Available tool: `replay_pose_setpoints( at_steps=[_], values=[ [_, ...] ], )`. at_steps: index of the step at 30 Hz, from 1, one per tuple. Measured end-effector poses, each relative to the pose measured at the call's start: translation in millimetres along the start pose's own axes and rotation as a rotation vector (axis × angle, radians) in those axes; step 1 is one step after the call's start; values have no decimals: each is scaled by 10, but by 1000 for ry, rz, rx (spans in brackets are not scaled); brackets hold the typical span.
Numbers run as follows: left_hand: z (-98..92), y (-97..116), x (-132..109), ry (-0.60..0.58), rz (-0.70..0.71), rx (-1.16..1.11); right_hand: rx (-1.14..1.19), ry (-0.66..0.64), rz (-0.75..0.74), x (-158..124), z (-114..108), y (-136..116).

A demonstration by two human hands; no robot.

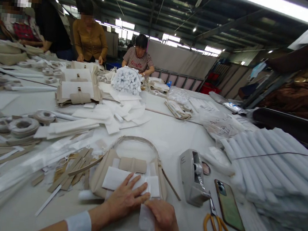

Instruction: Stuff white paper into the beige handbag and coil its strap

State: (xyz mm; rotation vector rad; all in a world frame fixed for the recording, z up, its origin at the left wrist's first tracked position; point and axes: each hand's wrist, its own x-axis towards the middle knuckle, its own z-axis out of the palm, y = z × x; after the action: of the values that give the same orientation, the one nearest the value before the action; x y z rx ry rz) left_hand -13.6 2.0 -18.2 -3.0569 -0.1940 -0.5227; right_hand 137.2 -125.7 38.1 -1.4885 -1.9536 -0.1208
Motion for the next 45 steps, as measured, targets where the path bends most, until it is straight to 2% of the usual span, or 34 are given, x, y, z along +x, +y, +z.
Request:
replay_pose_setpoints(
  at_steps=[3,8,14,17,21,24,28,31,36,40,42,45],
  values=[
    [34,-9,-2,4,11,-24,46,-99,79,188,14,160],
    [-6,-22,46,25,-16,-152,112,-207,311,354,106,442],
    [-134,-15,90,-27,-46,-215,123,-203,560,297,276,670],
    [-95,6,85,-15,-49,-265,94,-203,634,281,326,694],
    [-52,37,116,25,-133,-363,55,-226,699,264,374,701],
    [-96,57,176,-36,-126,-331,38,-238,714,237,404,723],
    [-128,95,197,-120,-34,-177,-2,-275,727,238,414,748],
    [-92,119,151,-126,17,-90,-13,-285,748,288,401,746],
    [-11,137,109,-102,21,2,-25,-302,781,379,404,757],
    [56,154,115,-77,2,53,-80,-233,806,360,458,778],
    [79,164,117,-49,-11,76,-123,-167,759,318,486,775],
    [97,174,116,-15,-12,94,-164,-100,557,256,503,756]
  ],
)
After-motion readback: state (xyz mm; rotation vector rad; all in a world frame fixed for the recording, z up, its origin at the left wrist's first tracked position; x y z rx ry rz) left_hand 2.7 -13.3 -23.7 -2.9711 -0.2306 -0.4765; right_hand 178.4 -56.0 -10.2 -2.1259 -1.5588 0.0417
